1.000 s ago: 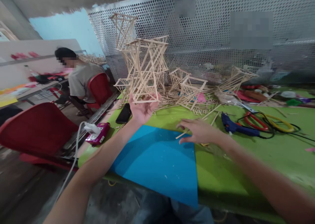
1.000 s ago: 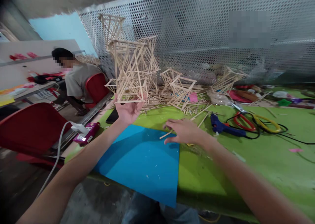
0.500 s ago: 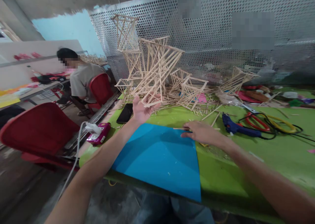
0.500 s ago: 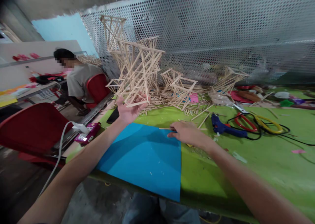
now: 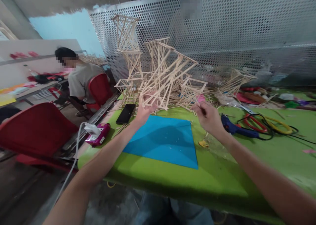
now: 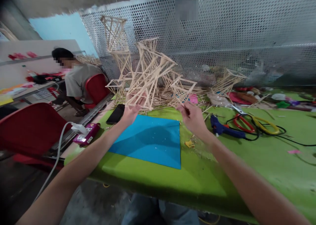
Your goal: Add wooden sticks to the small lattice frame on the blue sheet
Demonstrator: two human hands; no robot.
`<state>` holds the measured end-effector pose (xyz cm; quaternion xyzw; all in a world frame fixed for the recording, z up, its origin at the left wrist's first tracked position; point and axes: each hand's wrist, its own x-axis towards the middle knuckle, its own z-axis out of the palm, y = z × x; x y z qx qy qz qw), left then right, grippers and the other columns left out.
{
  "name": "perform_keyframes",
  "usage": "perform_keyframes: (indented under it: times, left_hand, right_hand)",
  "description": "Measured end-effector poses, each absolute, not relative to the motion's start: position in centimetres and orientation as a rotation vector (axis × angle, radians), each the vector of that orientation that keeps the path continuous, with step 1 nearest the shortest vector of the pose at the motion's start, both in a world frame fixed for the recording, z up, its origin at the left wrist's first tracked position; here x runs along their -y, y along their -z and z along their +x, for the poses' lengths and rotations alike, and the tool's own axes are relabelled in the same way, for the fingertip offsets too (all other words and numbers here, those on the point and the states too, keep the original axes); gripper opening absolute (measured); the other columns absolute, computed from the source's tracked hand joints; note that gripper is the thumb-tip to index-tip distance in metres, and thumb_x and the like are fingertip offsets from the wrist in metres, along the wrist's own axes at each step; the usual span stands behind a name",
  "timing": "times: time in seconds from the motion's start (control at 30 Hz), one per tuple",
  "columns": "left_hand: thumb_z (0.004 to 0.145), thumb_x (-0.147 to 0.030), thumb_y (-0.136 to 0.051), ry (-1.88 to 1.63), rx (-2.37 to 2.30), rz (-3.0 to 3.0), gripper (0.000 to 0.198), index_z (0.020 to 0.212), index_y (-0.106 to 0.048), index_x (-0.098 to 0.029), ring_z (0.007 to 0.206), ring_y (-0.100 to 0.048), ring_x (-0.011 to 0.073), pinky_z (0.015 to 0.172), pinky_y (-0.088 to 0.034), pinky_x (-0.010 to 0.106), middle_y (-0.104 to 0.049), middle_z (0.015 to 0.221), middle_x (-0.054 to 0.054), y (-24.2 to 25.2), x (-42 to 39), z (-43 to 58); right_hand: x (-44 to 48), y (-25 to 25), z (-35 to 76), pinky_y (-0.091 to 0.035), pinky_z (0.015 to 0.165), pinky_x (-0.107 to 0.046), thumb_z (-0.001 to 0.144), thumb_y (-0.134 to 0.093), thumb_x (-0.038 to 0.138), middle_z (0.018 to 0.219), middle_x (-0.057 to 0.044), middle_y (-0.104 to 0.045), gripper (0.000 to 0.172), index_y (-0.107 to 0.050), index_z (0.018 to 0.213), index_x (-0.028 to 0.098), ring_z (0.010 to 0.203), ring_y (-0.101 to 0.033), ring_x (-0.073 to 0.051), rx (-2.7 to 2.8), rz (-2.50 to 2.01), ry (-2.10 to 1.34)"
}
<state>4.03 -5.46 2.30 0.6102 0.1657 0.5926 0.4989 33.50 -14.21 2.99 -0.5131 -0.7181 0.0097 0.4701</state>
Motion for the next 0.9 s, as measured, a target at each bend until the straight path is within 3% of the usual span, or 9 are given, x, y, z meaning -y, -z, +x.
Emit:
perform_keyframes:
  times: [0.2, 0.4, 0.5, 0.6, 0.77, 0.9]
  left_hand:
    - [0.079, -0.048, -0.093, -1.357, -0.346, 1.667, 0.083, 0.142, -0.042, -0.028, 0.158, -0.046, 0.0346, 0.134, -0.037, 0.056, -0.048, 0.167, 0.018, -1.0, 6.4, 4.7]
    - [0.078, -0.051, -0.093, -1.226, -0.474, 1.786, 0.117, 0.161, -0.012, -0.037, 0.163, -0.035, 0.0347, 0.138, -0.031, 0.051, -0.033, 0.176, 0.016, 0.2, 6.6, 4.7]
    - [0.082, -0.046, -0.091, -1.237, -0.424, 1.784, 0.113, 0.16, -0.01, -0.036, 0.164, -0.034, 0.0344, 0.139, -0.027, 0.052, -0.03, 0.177, 0.017, 0.5, 6.4, 4.6]
    - [0.083, -0.041, -0.091, -1.249, -0.386, 1.768, 0.11, 0.159, -0.011, -0.035, 0.165, -0.032, 0.037, 0.139, -0.023, 0.059, -0.026, 0.177, 0.019, 0.6, 6.2, 4.6]
    - [0.078, -0.051, -0.092, -1.162, -0.47, 1.822, 0.117, 0.159, -0.008, -0.038, 0.168, -0.019, 0.0426, 0.139, -0.015, 0.062, -0.02, 0.179, 0.015, 1.0, 5.8, 4.4]
    - [0.078, -0.048, -0.093, -1.166, -0.461, 1.835, 0.116, 0.159, -0.012, -0.036, 0.167, -0.019, 0.0431, 0.14, -0.017, 0.061, -0.021, 0.178, 0.015, 1.4, 5.9, 4.4]
  right_hand:
    - [15.2, -3.6, 33.5, -0.043, 0.059, -0.032, 0.097, -0.07, 0.058, 0.072, -0.002, -0.069, 0.038, -0.076, 0.083, 0.024, 0.063, -0.055, -0.017, 1.373, -1.115, -0.171]
    - [14.2, -3.7, 34.1, -0.046, 0.053, -0.032, 0.079, -0.086, 0.065, 0.065, 0.001, -0.061, 0.041, -0.072, 0.076, 0.026, 0.057, -0.052, -0.015, 1.156, -1.009, -0.305]
    - [14.0, -3.7, 34.5, -0.047, 0.056, -0.033, 0.073, -0.091, 0.062, 0.072, 0.001, -0.061, 0.041, -0.069, 0.078, 0.028, 0.06, -0.051, -0.015, 1.12, -0.933, -0.403]
    - [14.2, -3.7, 34.8, -0.045, 0.058, -0.037, 0.077, -0.087, 0.066, 0.073, -0.001, -0.058, 0.042, -0.068, 0.079, 0.029, 0.064, -0.05, -0.018, 1.138, -0.946, -0.427]
    - [14.5, -3.9, 34.9, -0.044, 0.06, -0.041, 0.092, -0.062, 0.078, 0.071, -0.006, -0.053, 0.055, -0.057, 0.068, 0.029, 0.068, -0.052, -0.023, 1.186, -0.991, -0.403]
    - [14.6, -4.1, 34.6, -0.041, 0.056, -0.039, 0.088, -0.067, 0.079, 0.078, -0.008, -0.058, 0.05, -0.066, 0.08, 0.03, 0.066, -0.048, -0.021, 1.207, -1.007, -0.483]
